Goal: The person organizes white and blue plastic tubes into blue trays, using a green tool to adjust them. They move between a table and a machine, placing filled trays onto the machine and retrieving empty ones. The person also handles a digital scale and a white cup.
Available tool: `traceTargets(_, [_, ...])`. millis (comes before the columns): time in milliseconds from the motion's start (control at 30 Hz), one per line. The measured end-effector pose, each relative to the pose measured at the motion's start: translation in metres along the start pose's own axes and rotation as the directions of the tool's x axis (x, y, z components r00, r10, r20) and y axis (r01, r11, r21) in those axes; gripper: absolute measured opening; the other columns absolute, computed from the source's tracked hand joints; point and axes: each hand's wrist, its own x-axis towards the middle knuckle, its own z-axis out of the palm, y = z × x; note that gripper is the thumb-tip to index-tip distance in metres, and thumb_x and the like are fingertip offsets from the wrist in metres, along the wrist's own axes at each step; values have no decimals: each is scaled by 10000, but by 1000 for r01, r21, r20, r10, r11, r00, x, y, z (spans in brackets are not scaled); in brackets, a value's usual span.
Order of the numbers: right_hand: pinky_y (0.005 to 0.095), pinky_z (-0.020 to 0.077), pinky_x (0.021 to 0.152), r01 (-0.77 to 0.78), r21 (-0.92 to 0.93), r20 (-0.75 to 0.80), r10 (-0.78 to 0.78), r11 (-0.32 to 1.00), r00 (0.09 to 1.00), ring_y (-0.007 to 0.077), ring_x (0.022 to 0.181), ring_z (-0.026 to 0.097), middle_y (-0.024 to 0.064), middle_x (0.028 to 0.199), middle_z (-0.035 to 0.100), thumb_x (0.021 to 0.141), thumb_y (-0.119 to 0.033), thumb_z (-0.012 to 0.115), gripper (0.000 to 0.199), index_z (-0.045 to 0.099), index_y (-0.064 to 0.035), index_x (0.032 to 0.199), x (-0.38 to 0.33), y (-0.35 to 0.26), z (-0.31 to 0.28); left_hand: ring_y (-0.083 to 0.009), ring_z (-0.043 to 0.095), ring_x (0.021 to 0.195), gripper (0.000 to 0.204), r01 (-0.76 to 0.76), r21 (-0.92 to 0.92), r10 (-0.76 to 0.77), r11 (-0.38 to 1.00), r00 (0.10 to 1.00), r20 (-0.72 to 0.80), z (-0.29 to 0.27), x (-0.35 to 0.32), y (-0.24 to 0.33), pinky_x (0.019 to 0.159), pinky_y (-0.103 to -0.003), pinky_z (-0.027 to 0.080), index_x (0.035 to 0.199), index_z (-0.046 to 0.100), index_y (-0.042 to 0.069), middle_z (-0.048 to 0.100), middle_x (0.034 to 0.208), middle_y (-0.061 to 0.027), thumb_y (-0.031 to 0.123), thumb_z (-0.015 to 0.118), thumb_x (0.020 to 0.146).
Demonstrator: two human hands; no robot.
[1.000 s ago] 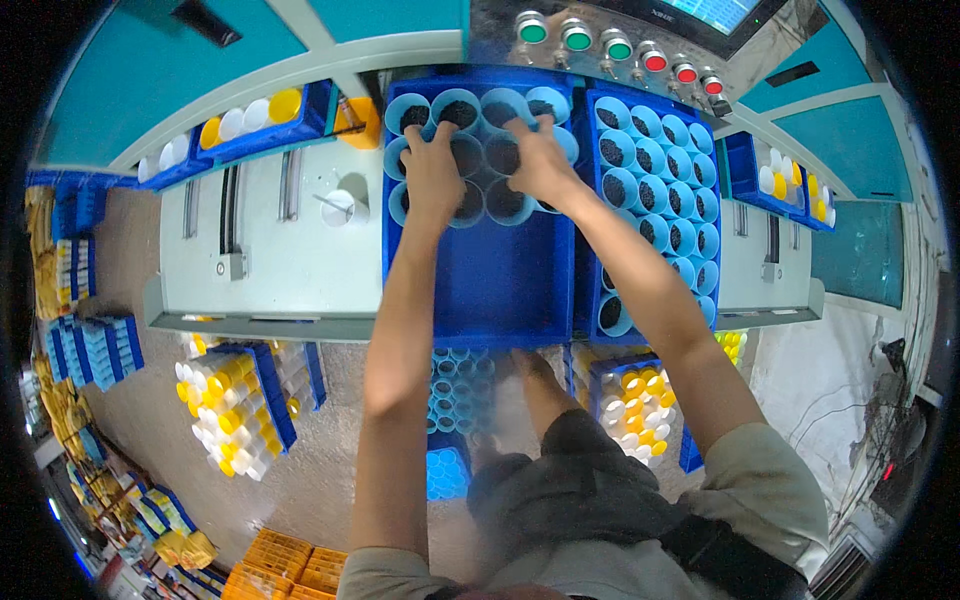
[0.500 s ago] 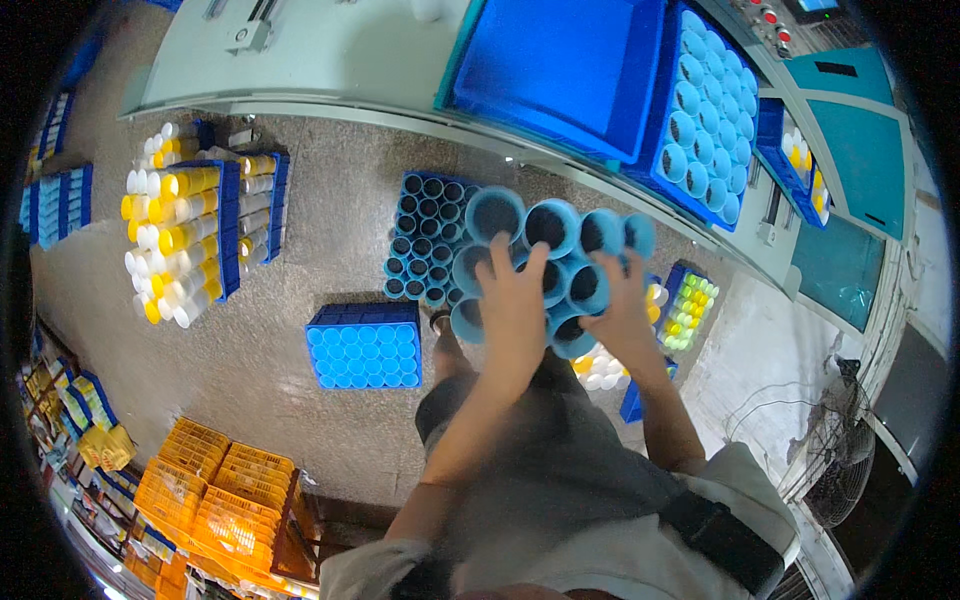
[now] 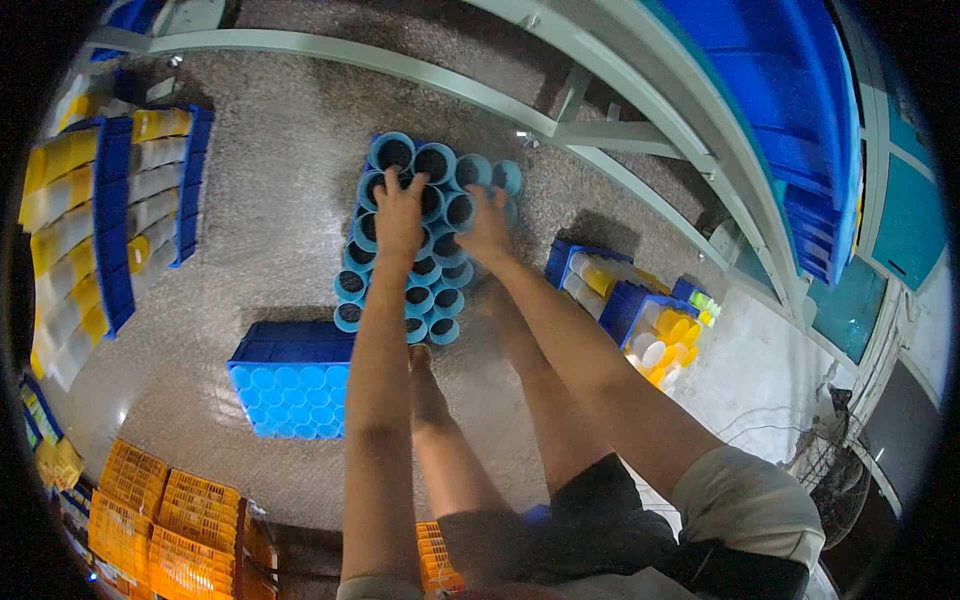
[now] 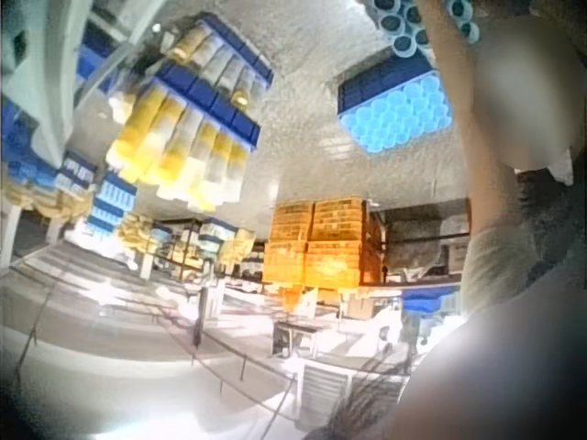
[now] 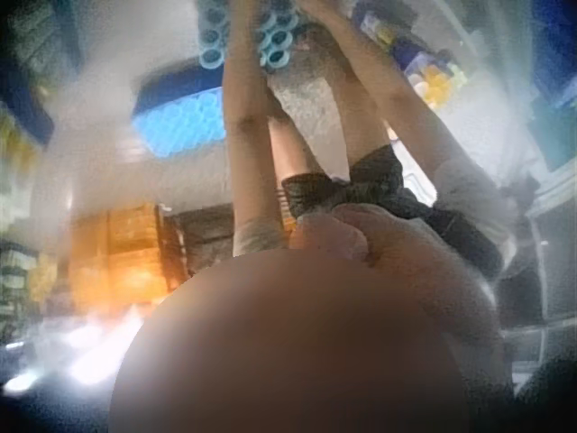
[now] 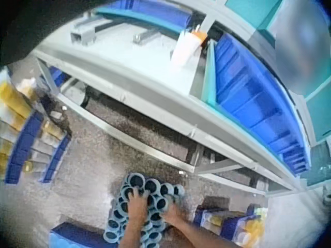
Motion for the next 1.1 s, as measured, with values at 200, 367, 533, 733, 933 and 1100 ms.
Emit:
traceTargets(200, [483, 490, 1016, 18, -143, -74, -29, 990, 997, 479, 1282, 471, 244, 1482, 291, 692, -142, 859, 869, 411, -195, 1435, 23, 43, 30, -471, 469, 1185, 684, 18, -30, -18, 999, 1000, 2, 33, 19, -57, 900, -462, 570, 1332, 541, 208, 377, 1427, -198, -159, 606, 758])
traceTargets(367, [505, 447, 1067, 76, -186, 151, -48, 980, 987, 478, 1353, 408, 283, 1542, 265, 751, -225, 843, 889, 357, -187, 1493, 29, 34, 24, -507, 466, 1239, 616, -21, 95, 1, 995, 979, 204, 57, 25, -54, 915, -484, 566, 1439, 467, 223, 296, 1527, -258, 0, 577, 876])
traceTargets(533, [493, 426, 1083, 80, -97, 146, -65, 992, 987, 463, 1364, 404, 297, 1559, 256, 818, -201, 788, 879, 288, -115, 1536, 6, 22, 4, -575, 431, 1271, 778, 49, -94, -35, 994, 989, 147, 50, -1, -22, 976, -536, 514, 1533, 333, 185, 168, 1573, -327, -31, 612, 839])
traceTargets(733, [467, 403, 1086, 3, 218, 52, -15, 976, 999, 401, 1263, 508, 249, 1397, 484, 858, -99, 698, 661, 410, -32, 1449, -131, -2, -169, -488, 583, 1101, 585, 49, -340, 51, 939, 959, 280, -74, -50, 156, 904, -504, 516, 1305, 513, -24, 544, 1301, -326, 50, 725, 765])
traceTargets(933, [431, 537, 823, 338, -118, -681, -324, 934, 657, 361, 1018, 644, 191, 1135, 652, 886, -29, 633, 244, 640, -52, 1129, -233, 10, -454, -405, 626, 1060, 471, -501, -586, 545, 637, 830, -118, -200, -57, 450, 914, -478, 512, 1332, 562, 29, 649, 1137, -214, 97, 666, 877])
traceTargets(1100, [464, 465, 1039, 77, -110, -688, -131, 991, 714, 467, 1277, 485, 226, 1413, 452, 719, 60, 729, 778, 469, -169, 1415, -188, 73, -616, -510, 421, 1240, 845, -642, -352, 635, 682, 757, -150, -200, 11, 599, 1010, -499, 461, 1470, 443, 142, 230, 1523, -282, -75, 744, 711])
